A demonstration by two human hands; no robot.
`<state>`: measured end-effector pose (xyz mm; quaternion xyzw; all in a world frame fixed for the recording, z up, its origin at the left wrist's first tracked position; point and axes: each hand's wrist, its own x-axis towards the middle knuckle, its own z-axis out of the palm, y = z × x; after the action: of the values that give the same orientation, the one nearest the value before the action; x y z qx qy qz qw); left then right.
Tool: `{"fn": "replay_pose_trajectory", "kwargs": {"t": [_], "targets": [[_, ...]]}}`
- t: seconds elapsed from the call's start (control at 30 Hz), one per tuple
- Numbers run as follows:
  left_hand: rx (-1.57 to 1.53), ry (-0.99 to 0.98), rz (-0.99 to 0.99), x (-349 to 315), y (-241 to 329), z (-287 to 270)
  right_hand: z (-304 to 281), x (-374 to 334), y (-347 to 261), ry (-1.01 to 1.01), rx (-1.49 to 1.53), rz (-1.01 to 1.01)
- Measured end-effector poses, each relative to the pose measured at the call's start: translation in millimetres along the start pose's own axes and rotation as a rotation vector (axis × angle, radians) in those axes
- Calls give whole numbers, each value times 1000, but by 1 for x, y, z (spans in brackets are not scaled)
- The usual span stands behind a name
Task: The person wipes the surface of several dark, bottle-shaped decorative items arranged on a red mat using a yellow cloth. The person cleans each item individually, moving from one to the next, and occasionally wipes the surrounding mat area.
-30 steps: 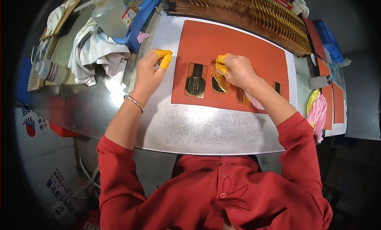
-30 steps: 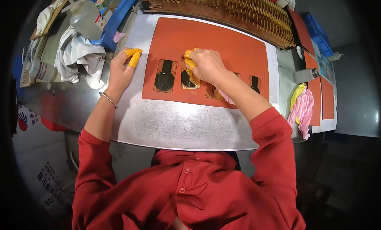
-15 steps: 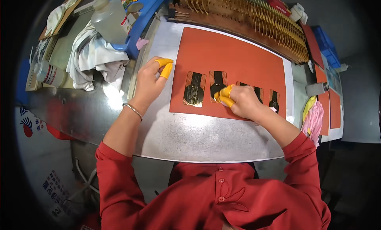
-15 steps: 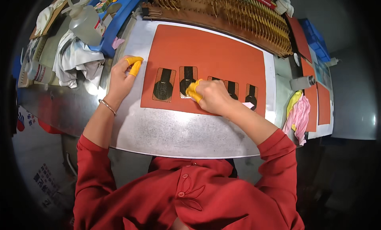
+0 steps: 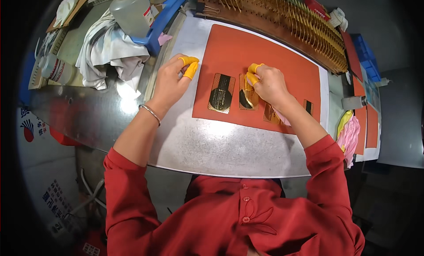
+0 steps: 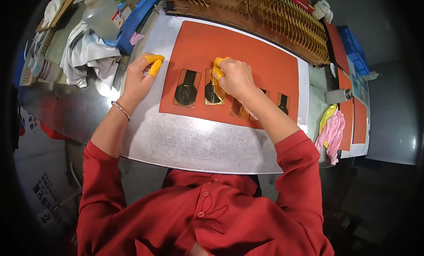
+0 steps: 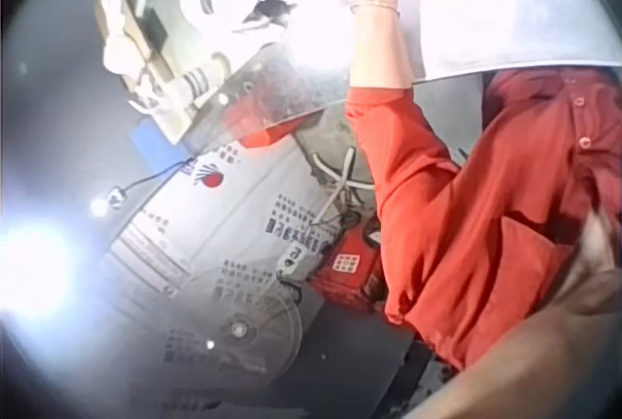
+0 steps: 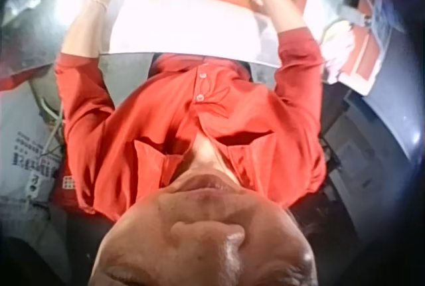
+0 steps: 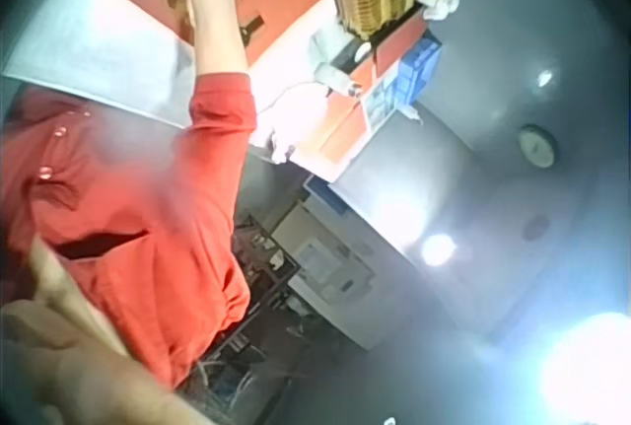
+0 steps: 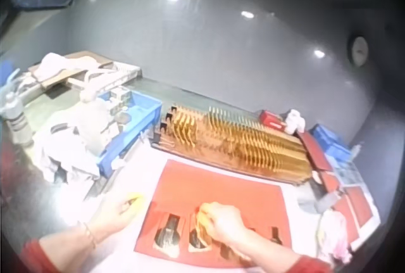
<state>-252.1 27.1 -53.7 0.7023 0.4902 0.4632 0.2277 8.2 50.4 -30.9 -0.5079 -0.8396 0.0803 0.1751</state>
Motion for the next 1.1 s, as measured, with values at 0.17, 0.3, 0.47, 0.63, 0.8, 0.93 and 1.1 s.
{"fn": "replay_pose_trajectory", "kwargs": {"t": [0.17, 0.3, 0.47, 0.63, 0.8, 0.93, 1.1], "targets": [[0, 21, 8, 1, -3, -2, 0, -13, -4, -31, -11, -27], [-17, 3, -15, 3, 0, -2, -3, 6, 4, -49, -85, 8], [-42, 34, -5, -2, -1, 0, 4, -8, 0, -22, -80, -20], [-24, 23, -14, -1, 0, -5, 4, -2, 5, -63, -53, -3], [20, -13, -2, 0, 0, -3, 0, -7, 3, -34, -38, -56], [-45, 32, -37, 1, 0, -4, -2, 2, 8, -68, -52, -14], [-24, 16, -17, 1, 1, -4, -8, 3, 4, -76, -49, 3]]}}
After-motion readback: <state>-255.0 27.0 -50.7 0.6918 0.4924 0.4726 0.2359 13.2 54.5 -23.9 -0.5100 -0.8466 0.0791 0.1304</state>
